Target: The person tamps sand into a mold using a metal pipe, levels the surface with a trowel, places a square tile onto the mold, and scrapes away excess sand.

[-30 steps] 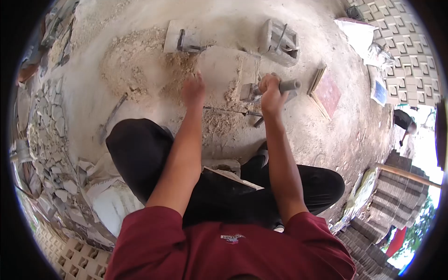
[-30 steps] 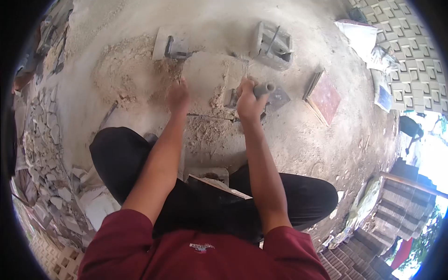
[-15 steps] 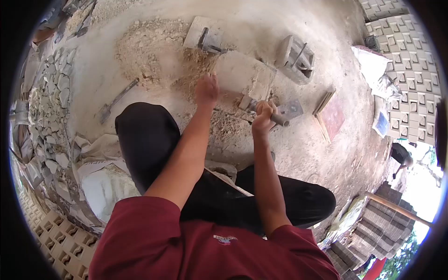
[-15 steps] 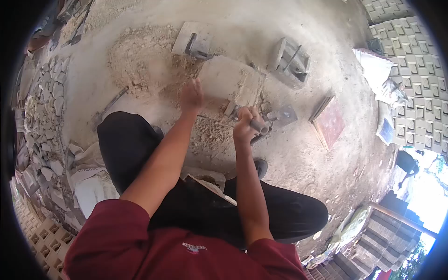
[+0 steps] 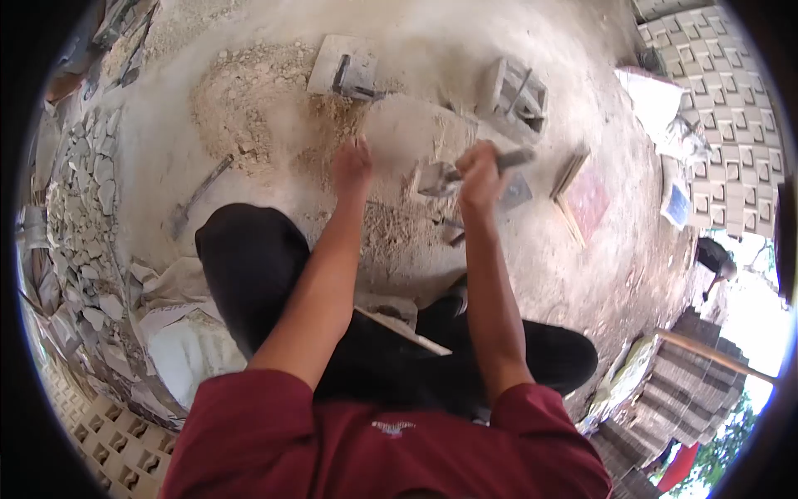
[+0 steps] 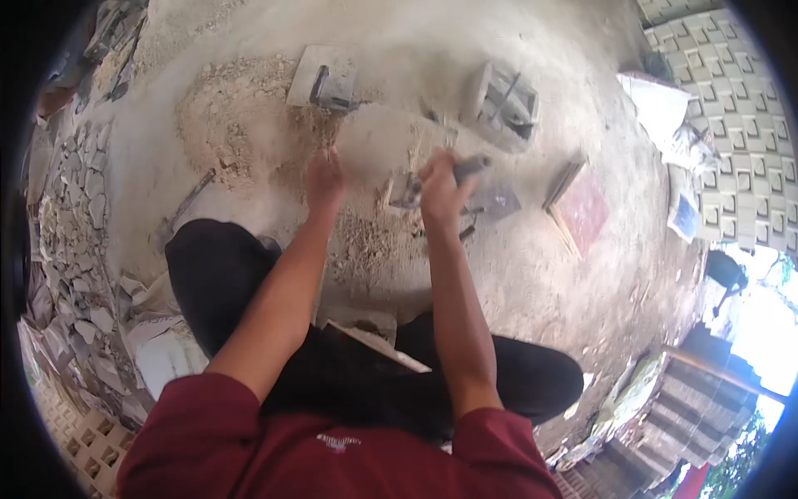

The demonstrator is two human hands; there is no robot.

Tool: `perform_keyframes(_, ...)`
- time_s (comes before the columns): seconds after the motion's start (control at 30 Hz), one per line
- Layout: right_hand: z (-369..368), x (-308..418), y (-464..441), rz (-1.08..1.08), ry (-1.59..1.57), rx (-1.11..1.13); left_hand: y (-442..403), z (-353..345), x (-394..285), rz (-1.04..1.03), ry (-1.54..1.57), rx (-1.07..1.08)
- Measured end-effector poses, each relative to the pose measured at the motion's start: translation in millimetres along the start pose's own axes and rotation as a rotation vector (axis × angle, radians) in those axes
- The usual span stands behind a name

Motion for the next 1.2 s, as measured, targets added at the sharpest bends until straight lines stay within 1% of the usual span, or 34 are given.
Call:
perform_keyframes(0.03,-3,17,-3,-0.035,-0.073,-0.009,-2,3,-2,0.018,0.037,0.032)
perform_keyframes(0.07,-5,19,2,-0.049,-0.068,-0.004,6,8,-3,0.042,0.069,0.085)
perform_keyframes(0.13,-16,25,2,0.062,-0.05,0.006,2,6,-1,0.059,0.052,0.13)
perform_keyframes(0.17,-14,-25,0,0.196,0.037,-0.022,-1,6,-1,0.072,0.032,0.18)
perform_keyframes(0.2,-14,-70,7,0.172,0.212,-0.027,3,4,0,0.07,0.032,0.185)
perform_keyframes(0.27,-22,-49,1,0.097,0.153,0.021,1,1,4,0.064,-0.015,0.139)
perform_keyframes(0.3,-21,-25,-5,0.094,0.15,0.016,3,1,6,0.06,-0.019,0.142)
perform_keyframes(0.37,-16,16,-30,-0.039,-0.072,-0.059,1,-4,10,-0.007,0.003,0.075)
perform_keyframes(0.4,-17,24,-32,-0.04,-0.072,-0.059,-1,-1,6,-0.006,0.002,0.076)
perform_keyframes(0.47,-20,33,-29,0.086,-0.083,0.074,2,4,1,0.024,0.038,0.103)
perform_keyframes(0.5,-22,15,-23,0.185,0.017,0.023,-1,2,0,0.02,0.041,0.102)
perform_keyframes(0.53,-10,-85,-27,0.297,0.126,0.067,2,3,-4,0.011,0.017,0.094)
perform_keyframes(0.6,-11,-70,-40,0.302,0.216,0.074,5,4,0,0.0,-0.011,0.081)
perform_keyframes(0.63,-14,-58,-47,0.307,0.244,0.077,4,-1,4,-0.029,-0.036,0.027)
perform_keyframes(0.67,-18,-22,-57,0.128,0.155,0.043,8,-5,5,-0.051,-0.062,-0.02)
perform_keyframes(0.7,-16,-1,-55,-0.066,0.068,-0.01,16,-1,4,-0.054,-0.065,0.007)
perform_keyframes(0.73,-20,9,-67,-0.047,0.057,0.007,0,0,-2,-0.018,-0.041,0.033)
perform_keyframes(0.77,-13,19,-63,0.021,-0.014,0.016,2,3,-2,0.027,-0.027,0.09)
perform_keyframes(0.8,-9,26,-60,0.1,-0.082,0.023,4,3,-2,0.027,-0.027,0.09)
perform_keyframes(0.83,-12,3,-60,0.222,-0.072,-0.003,-1,5,-2,0.023,-0.043,0.107)
perform_keyframes(0.87,-12,-24,-65,0.224,-0.075,-0.014,0,4,-3,0.023,-0.05,0.13)
perform_keyframes(0.9,-15,-54,-74,0.155,-0.018,0.005,4,4,-2,0.023,-0.05,0.13)
perform_keyframes(0.93,-22,-48,-78,0.097,0.035,0.018,4,6,-6,0.035,-0.056,0.149)
perform_keyframes(0.97,-19,-40,-92,-0.003,0.109,0.092,0,6,-7,0.046,-0.067,0.163)
perform_keyframes(1.0,-19,-32,-98,-0.003,0.109,0.092,2,3,-5,0.046,-0.067,0.163)
perform_keyframes(1.07,-19,-31,-113,0.067,0.009,-0.089,2,-1,1,-0.034,-0.004,0.023)
perform_keyframes(1.1,-20,-36,-116,0.035,-0.008,-0.179,4,-1,-3,-0.033,-0.005,0.023)
perform_keyframes(1.13,-25,-46,-115,0.028,-0.013,-0.169,4,-1,-3,-0.022,0.018,0.004)
perform_keyframes(1.2,-31,-47,-107,0.152,0.003,-0.101,-1,6,-3,-0.024,0.039,-0.014)
Point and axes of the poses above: each hand's wrist, its own y-axis away from the middle knuckle, its own z-axis out of the back of the hand, x = y × z, the point moved 3 cm from there along -y, towards the middle knuckle, and after that the axes turned 10 degrees about y, right-handed, at the moved point
